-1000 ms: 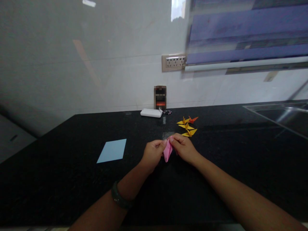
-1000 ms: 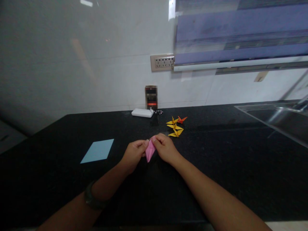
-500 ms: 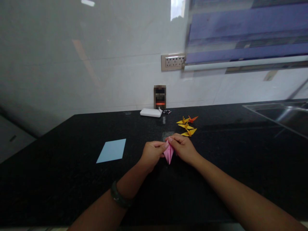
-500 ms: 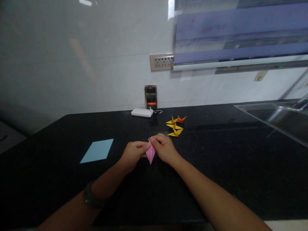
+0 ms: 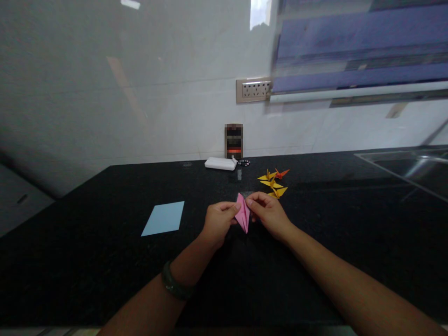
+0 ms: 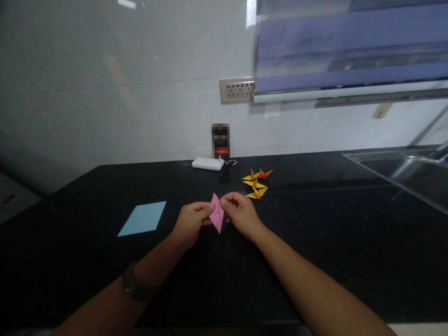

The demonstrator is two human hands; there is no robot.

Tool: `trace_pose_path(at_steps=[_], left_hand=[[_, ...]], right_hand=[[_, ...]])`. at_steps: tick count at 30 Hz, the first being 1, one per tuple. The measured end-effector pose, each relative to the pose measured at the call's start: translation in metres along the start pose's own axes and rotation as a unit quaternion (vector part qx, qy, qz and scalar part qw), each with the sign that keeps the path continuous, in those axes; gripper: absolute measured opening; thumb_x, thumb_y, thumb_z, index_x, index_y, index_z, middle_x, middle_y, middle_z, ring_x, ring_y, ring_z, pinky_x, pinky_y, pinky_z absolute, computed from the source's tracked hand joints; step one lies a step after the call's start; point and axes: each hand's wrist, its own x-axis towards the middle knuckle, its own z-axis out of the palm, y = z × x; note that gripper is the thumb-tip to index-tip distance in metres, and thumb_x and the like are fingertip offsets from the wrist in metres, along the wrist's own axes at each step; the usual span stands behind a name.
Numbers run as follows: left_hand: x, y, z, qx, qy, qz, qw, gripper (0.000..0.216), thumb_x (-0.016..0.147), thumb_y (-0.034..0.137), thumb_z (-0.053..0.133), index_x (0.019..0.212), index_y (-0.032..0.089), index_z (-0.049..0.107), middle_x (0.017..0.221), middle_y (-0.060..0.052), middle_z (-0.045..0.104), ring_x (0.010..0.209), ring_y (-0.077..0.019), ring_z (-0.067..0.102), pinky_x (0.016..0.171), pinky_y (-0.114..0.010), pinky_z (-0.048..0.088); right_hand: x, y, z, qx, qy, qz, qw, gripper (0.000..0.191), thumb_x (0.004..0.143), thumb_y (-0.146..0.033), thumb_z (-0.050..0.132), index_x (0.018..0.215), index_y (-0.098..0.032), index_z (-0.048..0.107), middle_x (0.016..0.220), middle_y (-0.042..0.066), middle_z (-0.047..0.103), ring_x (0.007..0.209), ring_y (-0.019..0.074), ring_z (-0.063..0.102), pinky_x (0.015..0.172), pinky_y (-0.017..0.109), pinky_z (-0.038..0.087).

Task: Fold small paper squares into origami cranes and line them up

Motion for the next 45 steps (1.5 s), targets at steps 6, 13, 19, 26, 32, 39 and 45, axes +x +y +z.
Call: trace_pose_path(at_steps=[6, 13, 19, 26, 32, 39, 45], left_hand=[[-0.001, 0.0, 0.0, 0.018, -0.005, -0.002, 1.0, 0.022, 0.061, 0.031, 0.066, 0.069, 0.011, 0.066, 0.061, -0.004, 0.063, 0.053, -0.012, 0.056, 0.056, -0.028, 0.048], [-0.002, 0.001, 0.002, 0.003, -0.016, -0.004, 1.0, 0.022, 0.062, 0.03, 0.066, 0.07, 0.01, 0.066, 0.062, -0.005, 0.063, 0.053, -0.0119, 0.056, 0.055, -0.026, 0.046], [-0.005, 0.003, 0.004, -0.043, -0.036, -0.016, 0.998, 0.022, 0.061, 0.028, 0.067, 0.07, 0.008, 0.065, 0.062, -0.006, 0.064, 0.055, -0.0132, 0.058, 0.058, -0.029, 0.048], [-0.006, 0.002, 0.006, -0.054, -0.033, -0.008, 0.998, 0.022, 0.059, 0.028, 0.069, 0.069, 0.009, 0.066, 0.061, -0.005, 0.064, 0.055, -0.0136, 0.058, 0.06, -0.03, 0.049], [-0.005, 0.001, 0.006, -0.046, -0.021, -0.01, 0.999, 0.022, 0.057, 0.027, 0.071, 0.068, 0.009, 0.067, 0.059, -0.004, 0.064, 0.053, -0.0133, 0.058, 0.06, -0.031, 0.049], [-0.004, 0.001, 0.003, 0.006, -0.035, -0.004, 0.999, 0.024, 0.06, 0.03, 0.068, 0.073, 0.009, 0.068, 0.063, -0.006, 0.065, 0.056, -0.0142, 0.058, 0.059, -0.029, 0.048], [-0.003, 0.003, 0.002, 0.048, -0.011, 0.029, 0.998, 0.023, 0.061, 0.031, 0.066, 0.074, 0.012, 0.068, 0.064, -0.005, 0.066, 0.056, -0.0129, 0.057, 0.053, -0.024, 0.044]], right_hand=[[0.0, 0.002, -0.001, 0.015, 0.003, 0.012, 1.0, 0.017, 0.067, -0.032, 0.06, 0.068, -0.016, 0.055, 0.056, -0.005, 0.048, 0.044, 0.0054, 0.04, 0.038, 0.018, 0.034], [0.0, 0.008, 0.003, 0.076, 0.018, 0.032, 0.996, 0.017, 0.066, -0.03, 0.061, 0.067, -0.016, 0.054, 0.052, -0.005, 0.049, 0.037, 0.0041, 0.038, 0.034, 0.017, 0.029], [-0.002, 0.007, 0.008, 0.131, 0.04, 0.053, 0.989, 0.02, 0.061, -0.03, 0.066, 0.065, -0.015, 0.054, 0.05, -0.005, 0.05, 0.035, 0.0038, 0.039, 0.032, 0.017, 0.029], [-0.004, 0.007, 0.012, 0.158, 0.072, 0.063, 0.983, 0.022, 0.058, -0.031, 0.068, 0.065, -0.015, 0.054, 0.048, -0.005, 0.05, 0.034, 0.0042, 0.038, 0.032, 0.017, 0.029], [-0.004, 0.004, 0.012, 0.156, 0.066, 0.069, 0.983, 0.023, 0.057, -0.032, 0.069, 0.063, -0.015, 0.055, 0.047, -0.004, 0.05, 0.035, 0.0038, 0.036, 0.033, 0.018, 0.027], [-0.003, 0.002, 0.008, 0.125, 0.044, 0.064, 0.989, 0.021, 0.059, -0.031, 0.068, 0.063, -0.014, 0.057, 0.048, -0.004, 0.051, 0.035, 0.0044, 0.038, 0.034, 0.018, 0.029], [0.001, 0.004, -0.001, 0.098, -0.01, 0.058, 0.993, 0.019, 0.061, -0.031, 0.066, 0.067, -0.014, 0.06, 0.056, -0.003, 0.055, 0.042, 0.0052, 0.044, 0.037, 0.018, 0.035]])
